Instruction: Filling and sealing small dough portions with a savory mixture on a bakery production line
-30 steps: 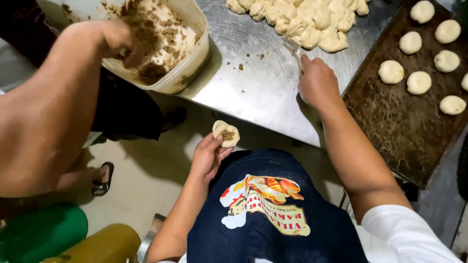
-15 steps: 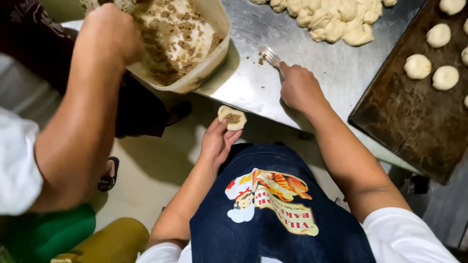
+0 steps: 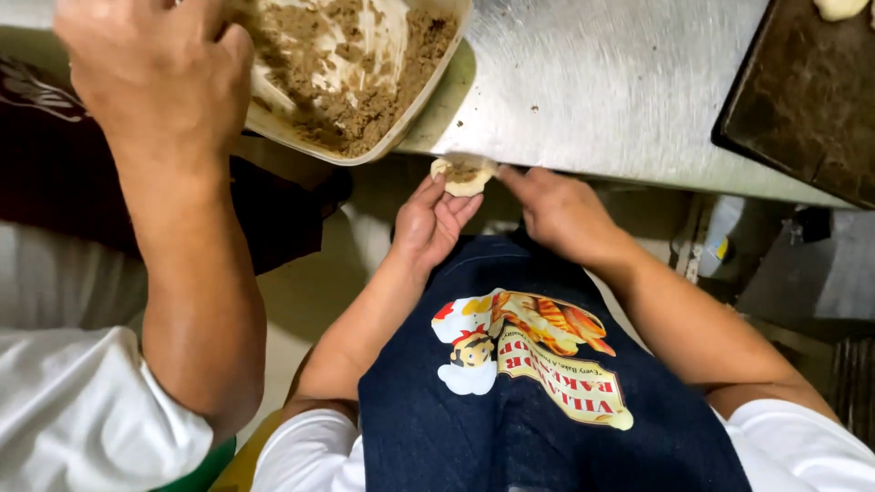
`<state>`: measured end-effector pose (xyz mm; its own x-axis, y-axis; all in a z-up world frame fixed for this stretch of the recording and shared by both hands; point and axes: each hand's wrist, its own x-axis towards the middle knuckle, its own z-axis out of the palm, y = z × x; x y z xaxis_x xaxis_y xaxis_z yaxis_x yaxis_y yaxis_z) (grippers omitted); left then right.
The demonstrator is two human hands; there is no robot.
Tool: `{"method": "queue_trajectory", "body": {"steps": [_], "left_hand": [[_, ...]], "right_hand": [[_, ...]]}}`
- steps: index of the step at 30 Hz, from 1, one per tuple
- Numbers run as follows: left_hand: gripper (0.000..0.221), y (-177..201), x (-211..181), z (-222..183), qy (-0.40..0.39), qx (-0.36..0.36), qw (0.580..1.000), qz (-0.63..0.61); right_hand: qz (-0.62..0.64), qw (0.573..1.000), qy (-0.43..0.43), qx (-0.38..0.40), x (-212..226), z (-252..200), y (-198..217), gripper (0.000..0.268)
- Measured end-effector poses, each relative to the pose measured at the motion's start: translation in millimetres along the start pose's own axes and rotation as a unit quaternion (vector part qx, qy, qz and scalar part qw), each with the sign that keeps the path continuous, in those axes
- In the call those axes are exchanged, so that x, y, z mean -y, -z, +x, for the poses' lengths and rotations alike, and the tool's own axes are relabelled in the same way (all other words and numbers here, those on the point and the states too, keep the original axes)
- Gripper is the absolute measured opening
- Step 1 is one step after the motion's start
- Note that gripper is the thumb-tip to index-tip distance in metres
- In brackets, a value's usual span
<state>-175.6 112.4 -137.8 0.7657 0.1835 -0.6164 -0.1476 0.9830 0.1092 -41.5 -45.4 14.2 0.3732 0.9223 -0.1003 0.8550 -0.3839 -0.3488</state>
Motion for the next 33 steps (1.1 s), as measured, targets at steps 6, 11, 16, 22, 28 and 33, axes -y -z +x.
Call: {"method": "queue_trajectory", "body": {"steps": [6, 11, 16, 22, 28, 33], "left_hand": [[0.022, 0, 1, -5, -0.007, 0.031, 0.999, -0.033], [0.015, -5, 10, -16, -0.035, 0.007, 0.995, -0.096], [0.015, -13, 30, -13, -0.109, 0.002, 0.991, -0.073], [0.014, -21, 55, -12, -0.189, -0.035, 0.979, -0.065], [0.015, -24, 63, -16, -0.226, -0.086, 0.969, -0.048], [0.017, -11, 57, -25, -0.224, -0.091, 0.97, -0.03]], "right_hand": [[-0.076, 0.988, 0.083, -0.104, -16, -17, -37, 0.05], [-0.066, 0.99, 0.102, -0.067, -37, -28, -8, 0.047], [-0.041, 0.997, -0.007, -0.071, -105, -26, 9, 0.053], [-0.013, 0.998, -0.032, 0.047, -109, -5, 33, 0.064], [0.007, 0.993, 0.1, 0.069, -63, 34, 60, 0.056], [0.008, 0.978, 0.19, 0.088, -41, 29, 56, 0.05]]}}
